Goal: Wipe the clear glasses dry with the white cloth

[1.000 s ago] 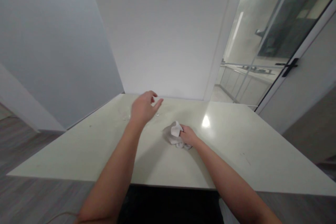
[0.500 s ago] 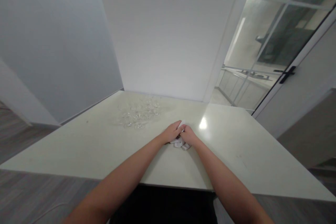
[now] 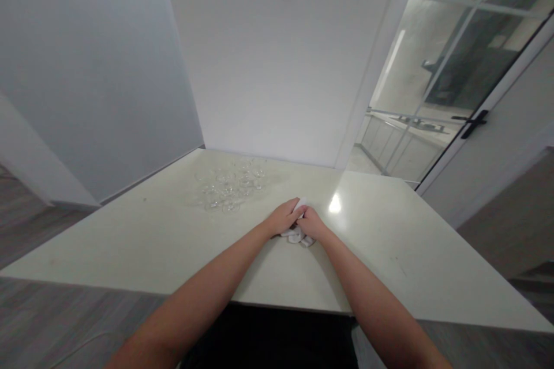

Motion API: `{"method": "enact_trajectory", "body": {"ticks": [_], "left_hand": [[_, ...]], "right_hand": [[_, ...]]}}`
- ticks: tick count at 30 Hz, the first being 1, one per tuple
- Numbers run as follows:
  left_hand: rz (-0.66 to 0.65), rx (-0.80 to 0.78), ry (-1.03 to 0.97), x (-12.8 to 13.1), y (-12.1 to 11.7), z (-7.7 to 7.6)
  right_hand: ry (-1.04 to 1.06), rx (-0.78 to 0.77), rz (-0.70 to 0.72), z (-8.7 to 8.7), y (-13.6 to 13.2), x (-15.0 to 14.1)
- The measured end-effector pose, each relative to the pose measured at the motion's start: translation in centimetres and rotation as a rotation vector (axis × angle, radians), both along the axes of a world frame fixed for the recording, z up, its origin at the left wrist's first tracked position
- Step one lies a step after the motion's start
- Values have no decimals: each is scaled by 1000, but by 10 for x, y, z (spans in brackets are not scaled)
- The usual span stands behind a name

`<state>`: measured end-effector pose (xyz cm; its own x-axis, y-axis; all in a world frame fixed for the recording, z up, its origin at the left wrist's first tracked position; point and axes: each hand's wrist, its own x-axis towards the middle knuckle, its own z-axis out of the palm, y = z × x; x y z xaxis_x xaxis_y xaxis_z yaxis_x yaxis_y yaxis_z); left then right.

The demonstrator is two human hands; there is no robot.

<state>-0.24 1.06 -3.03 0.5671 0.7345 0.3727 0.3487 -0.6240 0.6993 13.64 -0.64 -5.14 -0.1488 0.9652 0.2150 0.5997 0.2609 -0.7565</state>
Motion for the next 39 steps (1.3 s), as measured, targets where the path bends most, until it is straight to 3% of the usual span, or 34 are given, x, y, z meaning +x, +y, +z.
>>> {"method": "enact_trajectory", "body": {"ticks": [2, 7, 10, 16, 22, 28, 34, 39], "left_hand": [[64, -50, -119, 0, 5, 1], [414, -299, -610, -9, 30, 4], [549, -446, -799, -19, 43, 6], [583, -663, -1027, -31, 54, 4], [593, -702, -1054, -35, 62, 5], [517, -706, -984, -39, 67, 3], [534, -553, -833, -37, 67, -2], [551, -124, -484, -35, 61, 1]], "right_hand": [[-24, 4, 22, 3, -2, -1], [-77, 45, 74, 10, -7, -3], [-88, 52, 84, 11, -8, -3], [-89, 30, 75, 11, -9, -4], [-145, 25, 68, 17, -12, -4], [-147, 44, 60, 17, -13, -6], [-67, 64, 84, 15, -12, -3], [64, 3, 88, 8, -6, -4]]}}
